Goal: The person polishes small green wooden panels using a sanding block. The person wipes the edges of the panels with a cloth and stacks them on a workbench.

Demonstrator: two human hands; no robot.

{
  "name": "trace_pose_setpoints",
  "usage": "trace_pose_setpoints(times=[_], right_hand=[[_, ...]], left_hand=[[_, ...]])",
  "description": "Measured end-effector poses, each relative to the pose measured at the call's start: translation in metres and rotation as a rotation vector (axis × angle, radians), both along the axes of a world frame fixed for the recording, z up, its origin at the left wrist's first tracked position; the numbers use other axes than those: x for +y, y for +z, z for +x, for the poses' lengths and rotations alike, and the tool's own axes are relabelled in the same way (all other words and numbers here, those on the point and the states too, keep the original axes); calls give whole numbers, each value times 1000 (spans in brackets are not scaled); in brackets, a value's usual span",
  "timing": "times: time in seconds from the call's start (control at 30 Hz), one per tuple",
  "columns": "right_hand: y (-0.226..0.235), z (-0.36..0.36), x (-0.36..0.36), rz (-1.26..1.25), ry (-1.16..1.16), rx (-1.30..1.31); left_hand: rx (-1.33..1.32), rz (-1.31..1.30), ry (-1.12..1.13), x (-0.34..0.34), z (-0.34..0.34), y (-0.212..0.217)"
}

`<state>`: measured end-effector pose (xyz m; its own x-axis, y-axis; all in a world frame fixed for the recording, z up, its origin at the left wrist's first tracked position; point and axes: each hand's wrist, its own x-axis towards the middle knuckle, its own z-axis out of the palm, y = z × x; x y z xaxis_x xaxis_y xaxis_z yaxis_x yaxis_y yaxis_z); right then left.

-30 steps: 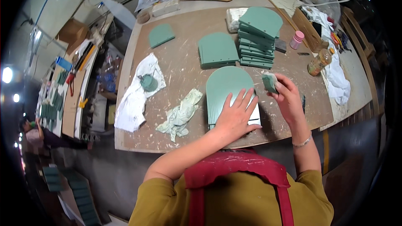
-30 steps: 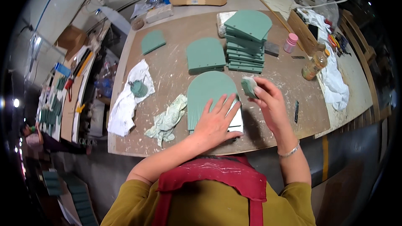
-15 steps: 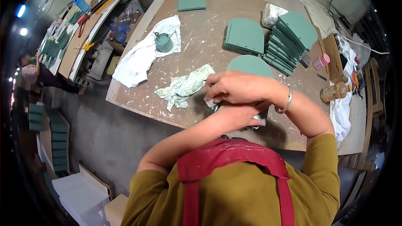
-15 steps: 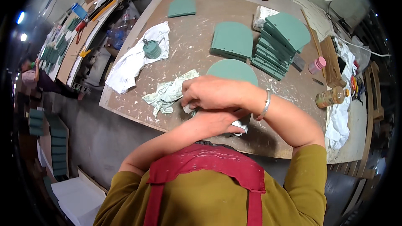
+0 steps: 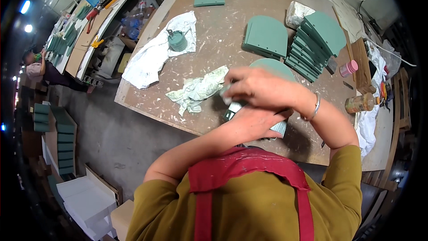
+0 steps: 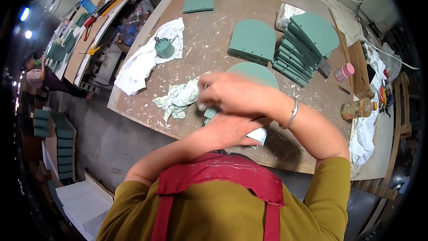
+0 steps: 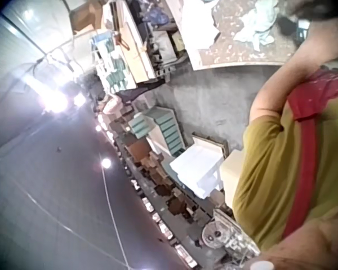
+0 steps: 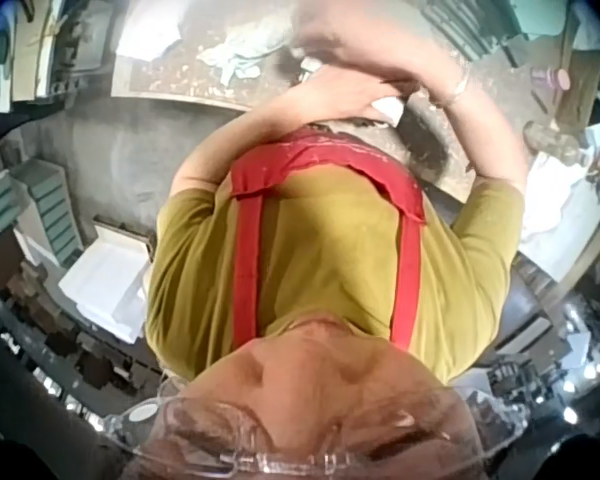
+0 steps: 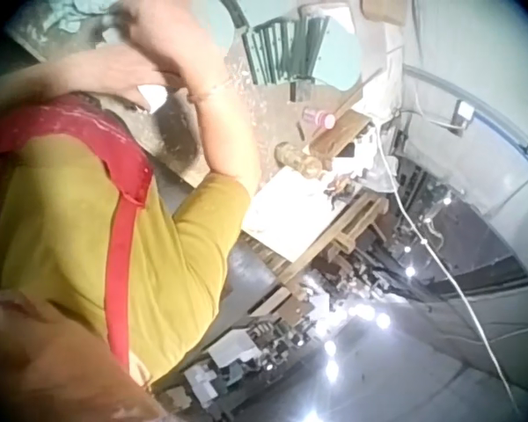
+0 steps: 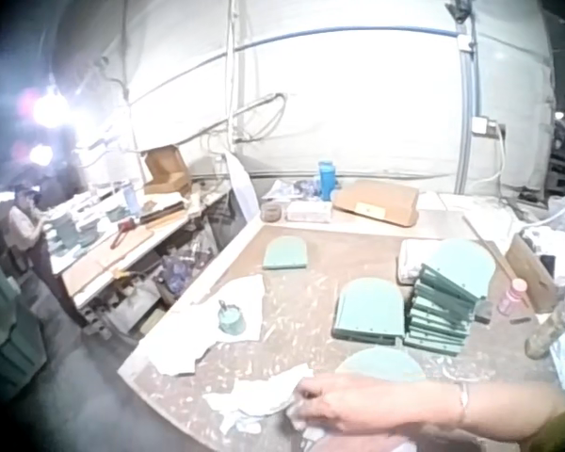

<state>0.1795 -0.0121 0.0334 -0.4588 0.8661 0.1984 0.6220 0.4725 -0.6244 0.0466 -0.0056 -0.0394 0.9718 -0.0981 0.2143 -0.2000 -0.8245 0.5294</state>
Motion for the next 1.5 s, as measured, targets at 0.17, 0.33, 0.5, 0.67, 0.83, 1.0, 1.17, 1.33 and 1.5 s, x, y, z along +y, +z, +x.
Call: trace_pose_setpoints(times=[0.17, 0.33, 0.5, 0.67, 0.83, 1.0, 1.17, 1.33, 1.5], right_hand=[[-4, 9, -1, -67, -85, -65], [1, -13, -8, 30, 90, 2], [3, 1, 0, 58, -87, -196], [1, -8, -3, -60, 9, -36], [11, -7, -3, 17, -44, -40], [1, 0, -2, -53, -120, -80], [5, 8, -1, 8, -197, -82], [5, -5, -5, -74, -10, -170], [18, -6, -1, -12, -58, -108]], left_hand=[[153, -9, -10, 2, 5, 19], [-70, -189, 25, -5, -6, -6], [73, 144, 12, 3, 0, 12], [25, -125, 24, -5, 0, -8], [178, -21, 9, 0, 1, 15], [139, -63, 1, 3, 2, 12], [73, 49, 3, 3, 2, 21], [-38, 83, 33, -1, -2, 5], [155, -57, -2, 0, 1, 12]])
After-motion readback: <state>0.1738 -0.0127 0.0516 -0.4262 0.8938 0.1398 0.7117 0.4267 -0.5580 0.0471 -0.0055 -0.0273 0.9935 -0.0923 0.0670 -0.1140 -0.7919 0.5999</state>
